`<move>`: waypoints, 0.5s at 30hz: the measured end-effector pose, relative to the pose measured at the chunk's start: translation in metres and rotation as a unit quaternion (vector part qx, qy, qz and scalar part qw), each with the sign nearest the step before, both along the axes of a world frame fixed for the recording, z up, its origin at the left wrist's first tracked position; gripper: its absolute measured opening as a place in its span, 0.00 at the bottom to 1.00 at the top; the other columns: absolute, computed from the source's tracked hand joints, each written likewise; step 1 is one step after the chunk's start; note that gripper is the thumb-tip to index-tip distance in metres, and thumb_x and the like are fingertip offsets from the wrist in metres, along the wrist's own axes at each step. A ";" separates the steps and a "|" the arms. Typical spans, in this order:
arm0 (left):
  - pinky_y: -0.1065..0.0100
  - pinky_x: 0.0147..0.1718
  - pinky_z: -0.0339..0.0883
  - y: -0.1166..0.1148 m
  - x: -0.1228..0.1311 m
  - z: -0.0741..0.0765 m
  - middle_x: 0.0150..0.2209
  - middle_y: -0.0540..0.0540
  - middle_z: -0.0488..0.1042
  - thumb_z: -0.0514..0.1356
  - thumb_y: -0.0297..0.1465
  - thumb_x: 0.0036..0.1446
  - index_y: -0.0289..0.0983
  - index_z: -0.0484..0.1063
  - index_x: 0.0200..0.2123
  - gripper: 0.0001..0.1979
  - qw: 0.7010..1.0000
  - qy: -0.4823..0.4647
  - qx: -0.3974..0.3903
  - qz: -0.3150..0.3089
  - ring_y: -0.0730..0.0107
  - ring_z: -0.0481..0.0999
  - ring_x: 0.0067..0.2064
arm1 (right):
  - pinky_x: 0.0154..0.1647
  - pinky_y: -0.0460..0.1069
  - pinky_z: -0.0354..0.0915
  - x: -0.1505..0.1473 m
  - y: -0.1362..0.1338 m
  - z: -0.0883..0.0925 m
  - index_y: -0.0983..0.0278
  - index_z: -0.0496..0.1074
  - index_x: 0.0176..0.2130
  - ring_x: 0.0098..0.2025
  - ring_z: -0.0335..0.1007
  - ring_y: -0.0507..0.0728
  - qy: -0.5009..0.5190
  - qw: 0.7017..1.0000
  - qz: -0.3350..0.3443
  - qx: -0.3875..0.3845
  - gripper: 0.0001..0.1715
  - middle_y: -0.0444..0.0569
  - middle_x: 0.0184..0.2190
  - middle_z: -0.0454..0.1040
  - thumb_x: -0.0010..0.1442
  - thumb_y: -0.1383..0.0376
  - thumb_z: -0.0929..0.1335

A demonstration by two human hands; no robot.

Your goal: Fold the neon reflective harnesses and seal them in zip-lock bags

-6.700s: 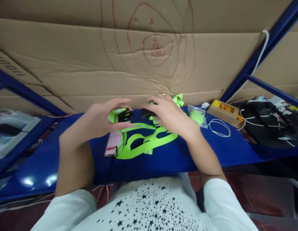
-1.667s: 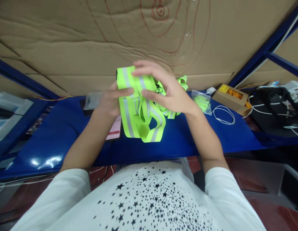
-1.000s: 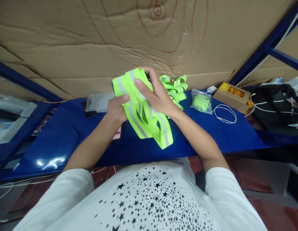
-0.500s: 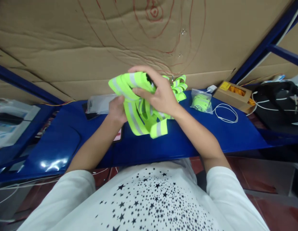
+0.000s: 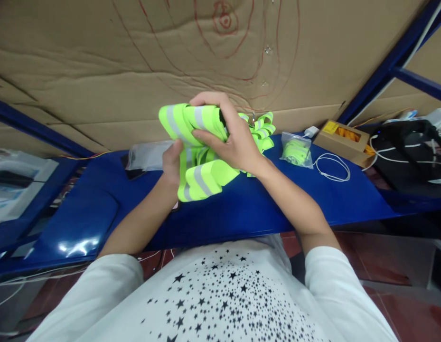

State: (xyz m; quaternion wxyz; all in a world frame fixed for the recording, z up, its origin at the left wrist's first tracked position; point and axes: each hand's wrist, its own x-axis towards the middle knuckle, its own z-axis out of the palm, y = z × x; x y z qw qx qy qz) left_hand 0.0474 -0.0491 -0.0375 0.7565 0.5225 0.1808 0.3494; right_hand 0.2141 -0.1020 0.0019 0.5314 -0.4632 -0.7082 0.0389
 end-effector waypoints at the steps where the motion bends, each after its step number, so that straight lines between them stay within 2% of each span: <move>1: 0.48 0.59 0.73 -0.002 0.001 0.001 0.52 0.43 0.81 0.68 0.59 0.47 0.43 0.76 0.52 0.35 1.000 -0.009 -0.003 -0.008 0.40 0.70 0.67 | 0.75 0.65 0.58 0.001 0.000 0.000 0.54 0.66 0.60 0.69 0.64 0.66 0.004 1.000 -0.010 0.015 0.29 0.49 0.63 0.70 0.66 0.45 0.67; 3: 0.50 0.60 0.73 -0.004 0.003 0.004 0.56 0.45 0.80 0.70 0.56 0.50 0.44 0.77 0.53 0.32 0.999 -0.038 -0.011 -0.021 0.42 0.68 0.68 | 0.73 0.64 0.61 0.005 0.000 0.001 0.53 0.67 0.59 0.67 0.66 0.65 -0.006 0.999 -0.003 0.032 0.26 0.48 0.62 0.71 0.67 0.45 0.66; 6: 0.53 0.59 0.73 -0.005 0.003 0.009 0.60 0.49 0.77 0.71 0.56 0.51 0.46 0.76 0.55 0.33 0.996 -0.083 -0.011 -0.031 0.43 0.67 0.69 | 0.69 0.61 0.67 0.013 -0.003 0.009 0.52 0.71 0.53 0.63 0.71 0.62 -0.071 0.995 0.076 0.011 0.17 0.46 0.59 0.75 0.66 0.52 0.69; 9: 0.52 0.57 0.74 -0.004 0.003 0.012 0.59 0.47 0.77 0.67 0.58 0.54 0.45 0.76 0.56 0.33 0.994 -0.105 -0.013 -0.042 0.43 0.70 0.67 | 0.71 0.64 0.63 0.020 -0.004 0.018 0.52 0.74 0.47 0.63 0.71 0.62 -0.130 0.986 0.108 -0.012 0.11 0.42 0.56 0.78 0.63 0.61 0.71; 12: 0.51 0.56 0.75 0.000 0.001 0.012 0.53 0.46 0.81 0.68 0.52 0.53 0.43 0.79 0.48 0.25 0.994 -0.096 -0.033 -0.043 0.44 0.75 0.62 | 0.75 0.70 0.53 0.027 -0.005 0.023 0.53 0.74 0.43 0.68 0.66 0.65 -0.170 0.977 0.125 -0.038 0.11 0.41 0.56 0.79 0.58 0.63 0.73; 15: 0.49 0.54 0.76 0.006 -0.003 0.011 0.46 0.45 0.83 0.71 0.38 0.46 0.41 0.79 0.42 0.19 0.996 -0.068 -0.047 -0.035 0.42 0.79 0.58 | 0.76 0.68 0.53 0.036 -0.004 0.025 0.53 0.73 0.49 0.71 0.60 0.65 -0.185 0.956 0.211 -0.082 0.21 0.45 0.60 0.76 0.57 0.57 0.76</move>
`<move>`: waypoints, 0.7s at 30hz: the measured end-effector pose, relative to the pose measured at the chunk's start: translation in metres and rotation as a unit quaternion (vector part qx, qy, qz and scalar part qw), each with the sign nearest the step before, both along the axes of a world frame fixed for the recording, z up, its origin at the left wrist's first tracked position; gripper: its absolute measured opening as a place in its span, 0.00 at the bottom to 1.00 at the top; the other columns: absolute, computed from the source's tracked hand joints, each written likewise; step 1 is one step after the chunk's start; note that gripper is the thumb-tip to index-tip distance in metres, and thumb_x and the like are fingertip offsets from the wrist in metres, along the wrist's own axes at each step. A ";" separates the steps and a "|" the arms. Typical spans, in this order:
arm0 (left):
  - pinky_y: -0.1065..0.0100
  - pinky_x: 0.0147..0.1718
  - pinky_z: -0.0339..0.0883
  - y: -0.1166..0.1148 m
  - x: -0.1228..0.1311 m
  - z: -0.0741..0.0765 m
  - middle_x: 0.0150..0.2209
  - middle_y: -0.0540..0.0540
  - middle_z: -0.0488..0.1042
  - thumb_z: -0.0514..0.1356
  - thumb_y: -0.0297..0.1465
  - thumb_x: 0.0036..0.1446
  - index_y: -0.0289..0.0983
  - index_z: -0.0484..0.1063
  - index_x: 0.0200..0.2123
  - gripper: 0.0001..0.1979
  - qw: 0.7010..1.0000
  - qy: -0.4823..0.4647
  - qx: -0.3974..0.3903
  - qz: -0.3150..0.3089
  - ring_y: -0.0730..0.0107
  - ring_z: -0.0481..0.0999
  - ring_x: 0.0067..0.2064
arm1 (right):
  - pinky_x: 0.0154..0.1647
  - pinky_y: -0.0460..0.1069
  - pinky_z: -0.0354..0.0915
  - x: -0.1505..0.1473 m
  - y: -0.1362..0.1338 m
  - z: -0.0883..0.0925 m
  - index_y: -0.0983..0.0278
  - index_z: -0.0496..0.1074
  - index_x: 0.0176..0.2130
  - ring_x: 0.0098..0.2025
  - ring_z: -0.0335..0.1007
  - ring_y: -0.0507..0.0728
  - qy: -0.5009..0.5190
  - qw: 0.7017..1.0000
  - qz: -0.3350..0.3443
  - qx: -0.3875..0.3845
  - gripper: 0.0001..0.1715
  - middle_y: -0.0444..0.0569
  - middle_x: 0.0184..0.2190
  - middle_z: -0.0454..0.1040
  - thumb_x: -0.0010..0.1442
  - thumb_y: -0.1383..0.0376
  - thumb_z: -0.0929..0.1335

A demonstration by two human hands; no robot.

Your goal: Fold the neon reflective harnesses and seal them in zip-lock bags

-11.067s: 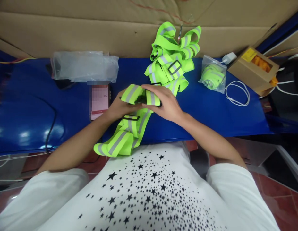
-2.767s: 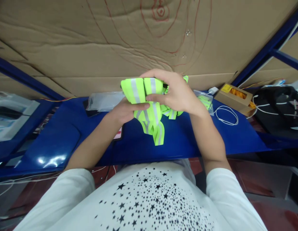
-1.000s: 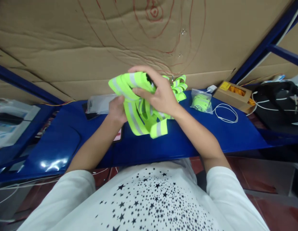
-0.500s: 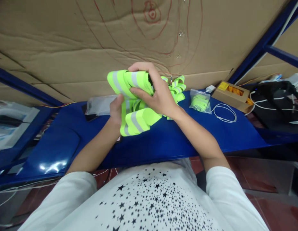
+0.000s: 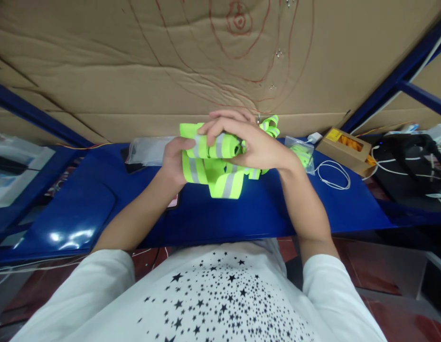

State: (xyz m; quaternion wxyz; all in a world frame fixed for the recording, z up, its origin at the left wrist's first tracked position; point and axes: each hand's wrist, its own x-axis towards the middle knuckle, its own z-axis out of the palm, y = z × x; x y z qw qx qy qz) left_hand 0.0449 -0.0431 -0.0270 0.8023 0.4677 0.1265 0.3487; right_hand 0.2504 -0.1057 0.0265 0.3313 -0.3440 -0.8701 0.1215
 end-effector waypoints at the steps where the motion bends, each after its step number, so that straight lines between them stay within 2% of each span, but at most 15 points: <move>1: 0.48 0.53 0.76 0.001 -0.001 0.000 0.44 0.45 0.83 0.70 0.34 0.43 0.40 0.79 0.43 0.20 1.000 0.010 -0.002 -0.003 0.41 0.80 0.57 | 0.76 0.65 0.55 0.003 0.001 -0.001 0.54 0.72 0.53 0.72 0.60 0.64 0.008 0.999 0.025 -0.020 0.27 0.46 0.62 0.74 0.57 0.54 0.77; 3: 0.48 0.52 0.76 0.002 -0.002 0.003 0.44 0.44 0.84 0.70 0.29 0.38 0.40 0.79 0.46 0.26 1.000 0.027 -0.003 -0.009 0.40 0.81 0.55 | 0.74 0.61 0.59 0.009 0.004 -0.003 0.54 0.68 0.60 0.71 0.61 0.63 0.056 0.997 0.036 -0.041 0.36 0.49 0.65 0.70 0.57 0.48 0.77; 6: 0.51 0.49 0.78 0.000 -0.002 0.006 0.45 0.47 0.84 0.70 0.22 0.33 0.43 0.77 0.49 0.34 0.999 0.035 0.024 0.001 0.44 0.82 0.52 | 0.73 0.58 0.61 0.012 0.010 -0.008 0.54 0.65 0.64 0.70 0.63 0.63 0.117 0.992 -0.020 -0.039 0.41 0.50 0.68 0.66 0.59 0.46 0.76; 8: 0.54 0.45 0.79 0.000 -0.002 0.006 0.44 0.49 0.84 0.70 0.20 0.31 0.45 0.75 0.51 0.38 0.999 0.025 0.044 0.010 0.48 0.83 0.49 | 0.71 0.61 0.62 0.009 0.013 -0.011 0.56 0.64 0.66 0.68 0.65 0.65 0.076 0.995 -0.032 -0.060 0.43 0.52 0.68 0.67 0.58 0.46 0.76; 11: 0.60 0.39 0.78 0.004 -0.001 0.000 0.39 0.53 0.82 0.69 0.17 0.30 0.44 0.72 0.55 0.43 0.999 0.001 0.045 0.002 0.56 0.84 0.41 | 0.63 0.63 0.68 0.003 0.013 -0.015 0.61 0.65 0.65 0.61 0.70 0.67 -0.005 0.996 -0.029 -0.089 0.42 0.53 0.62 0.73 0.60 0.47 0.75; 13: 0.65 0.36 0.76 0.008 0.000 -0.005 0.38 0.54 0.81 0.69 0.16 0.31 0.44 0.71 0.56 0.44 0.999 -0.001 0.041 -0.010 0.61 0.83 0.38 | 0.57 0.60 0.70 0.000 0.011 -0.018 0.62 0.66 0.64 0.56 0.73 0.65 -0.019 0.996 -0.039 -0.084 0.41 0.52 0.58 0.75 0.60 0.49 0.75; 15: 0.67 0.35 0.74 0.010 0.002 -0.009 0.40 0.55 0.80 0.69 0.15 0.31 0.45 0.71 0.55 0.44 0.999 0.005 0.038 -0.019 0.63 0.83 0.39 | 0.53 0.56 0.71 -0.002 0.010 -0.020 0.64 0.68 0.63 0.50 0.74 0.62 -0.019 0.996 -0.052 -0.072 0.40 0.51 0.54 0.77 0.59 0.50 0.76; 18: 0.65 0.40 0.75 0.011 0.004 -0.010 0.45 0.53 0.81 0.70 0.16 0.32 0.44 0.73 0.54 0.42 0.999 0.028 0.036 -0.024 0.59 0.83 0.47 | 0.46 0.53 0.70 -0.003 0.010 -0.019 0.66 0.72 0.58 0.43 0.74 0.59 -0.026 0.995 -0.072 -0.057 0.35 0.49 0.46 0.78 0.58 0.50 0.76; 21: 0.58 0.45 0.76 0.013 0.007 -0.013 0.43 0.48 0.82 0.74 0.25 0.39 0.39 0.75 0.50 0.31 0.996 0.050 0.037 -0.065 0.52 0.82 0.50 | 0.51 0.54 0.70 -0.002 0.008 -0.015 0.64 0.73 0.57 0.46 0.75 0.60 -0.012 0.995 -0.092 -0.035 0.32 0.50 0.48 0.79 0.58 0.52 0.77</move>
